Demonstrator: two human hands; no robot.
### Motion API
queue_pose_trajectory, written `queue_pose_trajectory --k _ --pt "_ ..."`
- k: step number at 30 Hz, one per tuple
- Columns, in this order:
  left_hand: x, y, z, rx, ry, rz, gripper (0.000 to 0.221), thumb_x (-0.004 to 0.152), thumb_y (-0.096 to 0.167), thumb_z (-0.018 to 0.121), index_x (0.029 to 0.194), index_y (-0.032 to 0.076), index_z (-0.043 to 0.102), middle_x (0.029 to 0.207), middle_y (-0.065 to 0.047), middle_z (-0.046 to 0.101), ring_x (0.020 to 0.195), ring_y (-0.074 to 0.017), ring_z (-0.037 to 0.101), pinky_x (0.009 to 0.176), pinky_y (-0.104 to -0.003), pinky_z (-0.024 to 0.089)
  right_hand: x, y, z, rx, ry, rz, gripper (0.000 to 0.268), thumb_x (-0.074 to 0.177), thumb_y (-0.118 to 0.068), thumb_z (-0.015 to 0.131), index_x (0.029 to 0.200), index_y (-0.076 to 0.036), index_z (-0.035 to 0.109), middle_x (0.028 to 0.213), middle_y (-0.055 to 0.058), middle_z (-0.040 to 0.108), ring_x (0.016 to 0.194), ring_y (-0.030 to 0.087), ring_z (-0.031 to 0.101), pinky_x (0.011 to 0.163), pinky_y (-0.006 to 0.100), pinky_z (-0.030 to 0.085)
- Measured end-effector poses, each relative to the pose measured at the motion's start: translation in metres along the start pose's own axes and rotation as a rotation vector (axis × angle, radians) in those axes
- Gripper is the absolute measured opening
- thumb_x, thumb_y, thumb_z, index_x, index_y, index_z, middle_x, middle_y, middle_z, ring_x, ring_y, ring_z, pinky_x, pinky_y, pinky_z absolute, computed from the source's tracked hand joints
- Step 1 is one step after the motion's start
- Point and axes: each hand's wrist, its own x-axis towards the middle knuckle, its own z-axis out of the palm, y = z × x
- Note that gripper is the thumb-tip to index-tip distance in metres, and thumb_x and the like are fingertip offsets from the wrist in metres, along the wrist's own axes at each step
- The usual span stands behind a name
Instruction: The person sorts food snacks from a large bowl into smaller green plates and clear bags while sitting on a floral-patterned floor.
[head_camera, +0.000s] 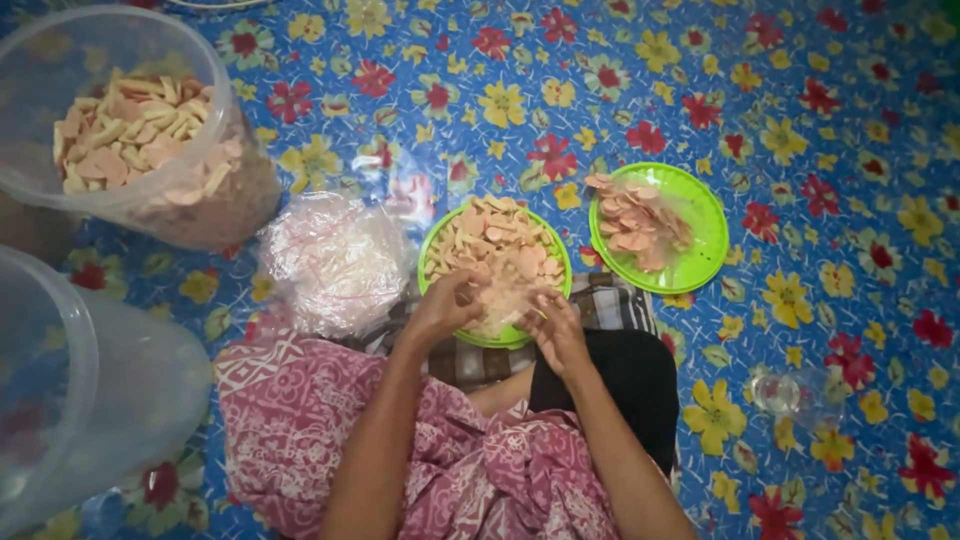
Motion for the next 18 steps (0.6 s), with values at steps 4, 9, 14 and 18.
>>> queue_pose_trajectory --k 4,9,14,18 --pt "0.004 -0.002 -0.001 0.011 -0.003 -0.001 0.046 0.064 0.016 0.072 0.107 0.029 0.066 0.082 -0.004 0.070 0.077 -0.0168 0.069 0.072 -0.030 0.054 0.016 0.012 -0.013 -0.039 0.022 0.000 0.017 0.089 -0.017 0.058 0.105 -0.014 0.053 0.091 -0.001 0.062 0.076 0.012 0.064 0.071 0.026 0.056" --pt "0.007 -0.001 -0.004 -0.191 0.143 0.086 0.060 0.069 0.012 0.076 0.122 0.029 0.054 0.083 -0.004 0.069 0.064 -0.0136 0.065 0.061 -0.024 0.053 0.022 0.020 -0.020 -0.030 -0.006 -0.015 0.010 0.088 -0.016 0.058 0.097 -0.015 0.053 0.086 0.001 0.064 0.075 0.014 0.065 0.070 0.028 0.057" --pt "-0.007 0.027 -0.002 -0.467 -0.026 0.096 0.093 0.064 0.001 0.081 0.139 0.021 0.030 0.096 -0.016 0.065 0.079 -0.0165 0.062 0.071 -0.025 0.054 0.020 0.013 -0.019 0.049 -0.001 -0.023 0.008 0.090 -0.017 0.056 0.096 -0.015 0.050 0.087 0.002 0.065 0.077 0.016 0.066 0.071 0.028 0.057" --pt "0.005 0.005 0.008 -0.279 -0.063 0.057 0.097 0.066 0.015 0.083 0.143 0.022 0.025 0.091 -0.011 0.069 0.075 -0.0170 0.065 0.066 -0.027 0.054 0.021 0.012 -0.023 0.056 0.016 -0.029 0.010 0.090 -0.017 0.056 0.095 -0.016 0.048 0.088 0.000 0.064 0.078 0.015 0.066 0.076 0.029 0.056"
